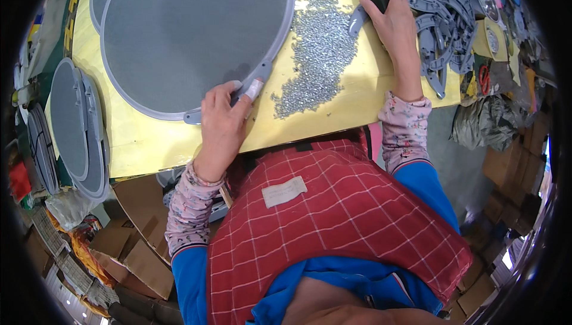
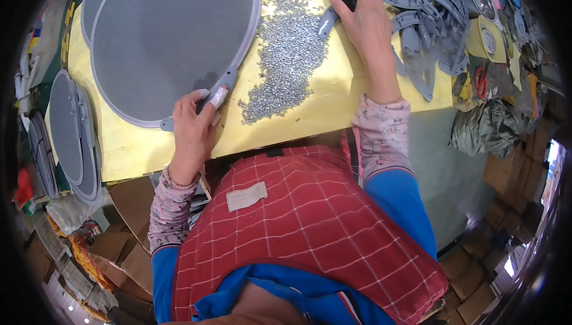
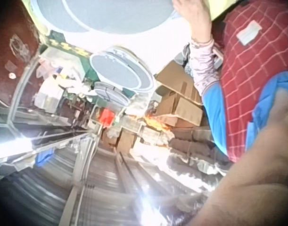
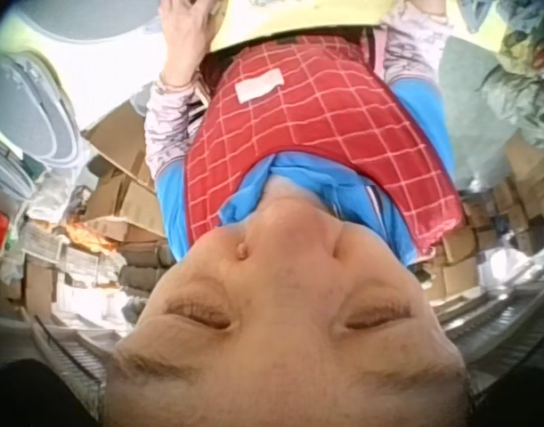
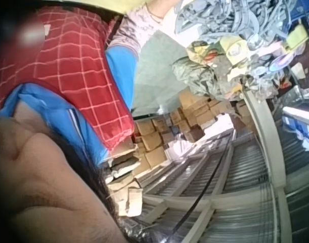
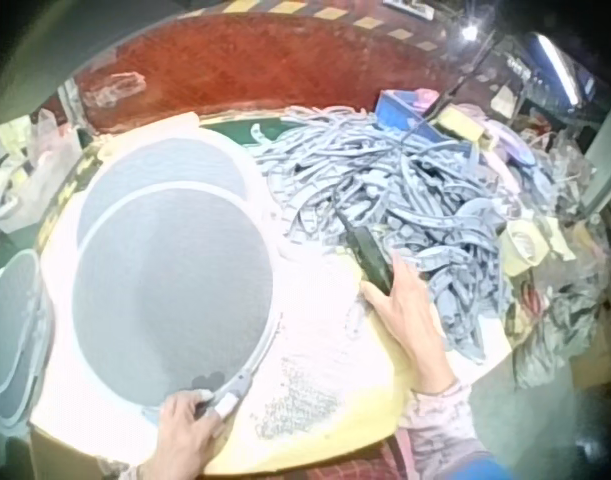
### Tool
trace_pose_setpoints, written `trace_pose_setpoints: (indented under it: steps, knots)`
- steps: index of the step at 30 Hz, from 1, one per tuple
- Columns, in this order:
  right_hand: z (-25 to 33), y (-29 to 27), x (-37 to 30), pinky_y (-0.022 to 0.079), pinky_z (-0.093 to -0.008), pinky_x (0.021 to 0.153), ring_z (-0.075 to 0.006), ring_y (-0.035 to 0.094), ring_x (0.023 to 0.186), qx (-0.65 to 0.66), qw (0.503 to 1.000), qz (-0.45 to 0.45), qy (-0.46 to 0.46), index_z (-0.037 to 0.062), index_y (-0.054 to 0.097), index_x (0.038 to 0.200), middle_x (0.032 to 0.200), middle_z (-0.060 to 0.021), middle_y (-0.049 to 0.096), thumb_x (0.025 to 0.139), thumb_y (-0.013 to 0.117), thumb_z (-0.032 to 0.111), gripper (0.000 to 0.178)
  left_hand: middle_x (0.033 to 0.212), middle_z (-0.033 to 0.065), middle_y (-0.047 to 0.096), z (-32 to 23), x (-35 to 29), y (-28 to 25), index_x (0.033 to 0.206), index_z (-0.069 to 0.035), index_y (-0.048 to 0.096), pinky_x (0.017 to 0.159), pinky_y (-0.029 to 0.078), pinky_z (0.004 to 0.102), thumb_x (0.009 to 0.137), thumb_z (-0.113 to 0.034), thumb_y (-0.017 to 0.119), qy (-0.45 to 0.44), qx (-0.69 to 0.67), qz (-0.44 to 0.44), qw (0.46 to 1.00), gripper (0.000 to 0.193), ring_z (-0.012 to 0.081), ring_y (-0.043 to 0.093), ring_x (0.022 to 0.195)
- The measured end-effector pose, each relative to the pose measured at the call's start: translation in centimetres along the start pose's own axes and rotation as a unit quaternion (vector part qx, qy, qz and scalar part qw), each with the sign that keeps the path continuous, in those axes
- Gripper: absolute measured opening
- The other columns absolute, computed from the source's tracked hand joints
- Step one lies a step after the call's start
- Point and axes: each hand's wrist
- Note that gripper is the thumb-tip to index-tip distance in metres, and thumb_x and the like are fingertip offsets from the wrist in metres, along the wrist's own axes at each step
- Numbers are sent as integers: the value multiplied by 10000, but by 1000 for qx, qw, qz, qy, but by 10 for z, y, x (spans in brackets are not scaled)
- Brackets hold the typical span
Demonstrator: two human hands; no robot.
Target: The person uses a handheld power tool to drive screws into the rim of a large circular gray plastic part. They repeatedly pick up screws, align the part, and fasten the screws along the edge, then set the part aside and repeat the process with another identical part.
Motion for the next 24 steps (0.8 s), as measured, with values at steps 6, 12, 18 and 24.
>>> trace_pose_setpoints:
  steps: [6, 12, 18, 24]
  knots:
    - [11, -74, -32, 549, -330, 756, -207, 678, 810, 436, 886, -100, 122, -14, 619, 1280, 977, -128, 693, 840, 820, 318, 587, 1200, 172, 588, -2, -1, -2, 1141, -64, 714, 896, 477, 449, 740, 46, 716, -9, -4, 6, 1000, 415, 361, 567, 1063]
    - [25, -77, -64, 546, -431, 760, -219, 619, 698, 724, 682, 99, 22, 20, 306, 1507, 810, -79, 595, 841, 638, 761, 1051, 1189, 145, 606, -24, 13, 21, 1294, -133, 680, 908, 462, 425, 801, -4, 697, -11, 19, -26, 999, 509, 337, 571, 1080]
    - [53, -57, -69, 532, -413, 709, -241, 651, 753, 727, 681, 59, -63, -12, 324, 1484, 847, -102, 641, 804, 768, 665, 1057, 1210, 67, 636, -34, 22, 20, 1253, -104, 714, 949, 437, 390, 818, 21, 657, -7, -5, -25, 1000, 456, 280, 597, 1132]
    - [61, -55, -64, 519, -426, 675, -256, 608, 683, 624, 775, 89, -48, 2, 312, 1462, 804, -117, 594, 837, 698, 709, 1020, 1200, 52, 684, -33, 25, 19, 1188, -94, 737, 933, 477, 386, 803, 28, 666, -1, -60, -39, 997, 410, 263, 634, 1187]
Point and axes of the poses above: each hand's wrist, its own x-axis towards the middle knuckle, its own y-axis out of the palm, z = x × y
